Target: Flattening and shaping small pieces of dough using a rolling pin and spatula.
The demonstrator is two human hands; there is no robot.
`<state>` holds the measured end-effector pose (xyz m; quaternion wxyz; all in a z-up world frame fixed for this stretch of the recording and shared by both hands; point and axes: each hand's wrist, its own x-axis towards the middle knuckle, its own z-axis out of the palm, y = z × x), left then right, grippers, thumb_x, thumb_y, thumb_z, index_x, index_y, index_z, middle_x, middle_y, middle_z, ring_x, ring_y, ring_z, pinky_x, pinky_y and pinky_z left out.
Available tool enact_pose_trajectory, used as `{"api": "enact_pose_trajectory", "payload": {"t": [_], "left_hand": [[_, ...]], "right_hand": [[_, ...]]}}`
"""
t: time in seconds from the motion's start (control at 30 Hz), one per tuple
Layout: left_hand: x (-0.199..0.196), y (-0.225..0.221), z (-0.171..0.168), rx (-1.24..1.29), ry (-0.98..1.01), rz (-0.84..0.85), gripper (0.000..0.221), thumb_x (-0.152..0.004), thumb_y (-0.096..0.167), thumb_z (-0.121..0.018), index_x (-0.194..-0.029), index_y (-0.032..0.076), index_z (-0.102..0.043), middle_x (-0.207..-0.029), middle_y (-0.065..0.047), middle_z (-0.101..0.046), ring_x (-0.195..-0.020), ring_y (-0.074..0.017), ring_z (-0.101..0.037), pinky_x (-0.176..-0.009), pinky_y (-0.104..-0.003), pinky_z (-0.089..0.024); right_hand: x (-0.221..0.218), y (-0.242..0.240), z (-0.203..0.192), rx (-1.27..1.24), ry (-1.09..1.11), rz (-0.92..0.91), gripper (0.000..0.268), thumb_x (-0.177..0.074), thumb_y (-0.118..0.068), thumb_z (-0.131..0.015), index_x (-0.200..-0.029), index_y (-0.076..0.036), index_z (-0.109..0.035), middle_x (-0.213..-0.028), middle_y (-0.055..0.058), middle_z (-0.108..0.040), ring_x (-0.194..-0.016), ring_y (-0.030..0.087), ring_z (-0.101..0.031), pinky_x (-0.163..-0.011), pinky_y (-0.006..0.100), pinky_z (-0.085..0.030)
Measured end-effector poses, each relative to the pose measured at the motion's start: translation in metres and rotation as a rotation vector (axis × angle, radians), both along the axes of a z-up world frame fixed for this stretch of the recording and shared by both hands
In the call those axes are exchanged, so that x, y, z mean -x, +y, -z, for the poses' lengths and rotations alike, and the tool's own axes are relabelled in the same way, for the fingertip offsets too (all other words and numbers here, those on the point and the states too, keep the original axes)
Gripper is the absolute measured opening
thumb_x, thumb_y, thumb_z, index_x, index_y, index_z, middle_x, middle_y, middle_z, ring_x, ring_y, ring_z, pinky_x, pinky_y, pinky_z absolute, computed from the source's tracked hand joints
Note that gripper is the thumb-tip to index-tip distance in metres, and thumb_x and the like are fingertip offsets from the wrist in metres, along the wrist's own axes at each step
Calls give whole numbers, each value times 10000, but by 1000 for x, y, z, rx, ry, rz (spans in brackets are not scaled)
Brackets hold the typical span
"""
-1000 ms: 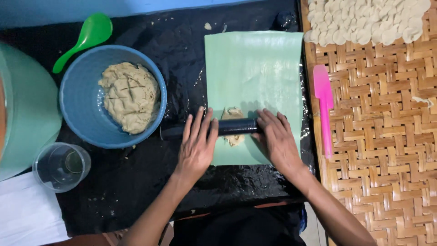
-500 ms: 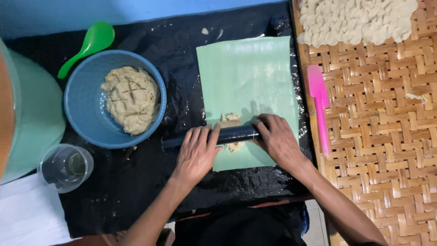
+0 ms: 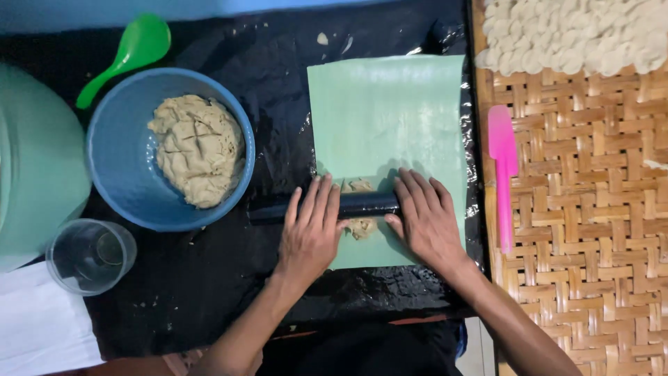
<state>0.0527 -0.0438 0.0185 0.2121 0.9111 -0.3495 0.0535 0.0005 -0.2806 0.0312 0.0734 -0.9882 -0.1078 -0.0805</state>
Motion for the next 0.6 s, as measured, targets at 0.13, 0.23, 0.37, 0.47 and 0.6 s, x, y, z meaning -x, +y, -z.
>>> {"api": "enact_pose_trajectory", "payload": {"t": [0.13,0.23,0.37,0.47,0.6], "left_hand": [[-15,-8,11,-21,107,-6,646,-986,339,-599,-1457,-88,-485,-1580,-240,-428,-1485,-369,-387,-1203,-548,-284],[-36,-18,10,-31,132,-21,682,-1048,400,-532,-1505,-96,-434,-1607,-247,-389,-1518,-380,-343,-1229,-573,-250],[-76,-35,-11,-87,153,-80,698,-1056,420,-478,-1555,-55,-362,-1648,-214,-324,-1542,-400,-261,-1226,-624,-183],[-99,-41,-13,-87,186,-100,735,-1042,428,-482,-1572,-54,-315,-1655,-237,-258,-1542,-433,-203,-1209,-656,-134],[-117,-47,-16,-30,131,-137,764,-1055,426,-510,-1579,-82,-286,-1669,-271,-181,-1555,-456,-154,-1222,-667,-109]], "right_hand": [[-11,-4,12,-55,43,30,625,-1008,-418,-540,-1419,53,-511,-1531,210,-489,-1431,346,-450,-1153,522,-365],[-30,-7,11,-101,116,58,625,-1028,-394,-526,-1460,56,-477,-1586,204,-433,-1488,353,-395,-1181,511,-345],[-68,-12,1,-77,212,82,628,-1046,-344,-465,-1549,28,-404,-1638,240,-326,-1527,408,-296,-1216,522,-277],[-89,-17,0,-82,221,91,633,-1065,-323,-434,-1586,31,-370,-1646,304,-241,-1526,473,-227,-1220,547,-233],[-104,-16,-11,-171,101,150,600,-1111,-271,-445,-1604,59,-357,-1664,351,-185,-1553,511,-188,-1249,565,-231]]}}
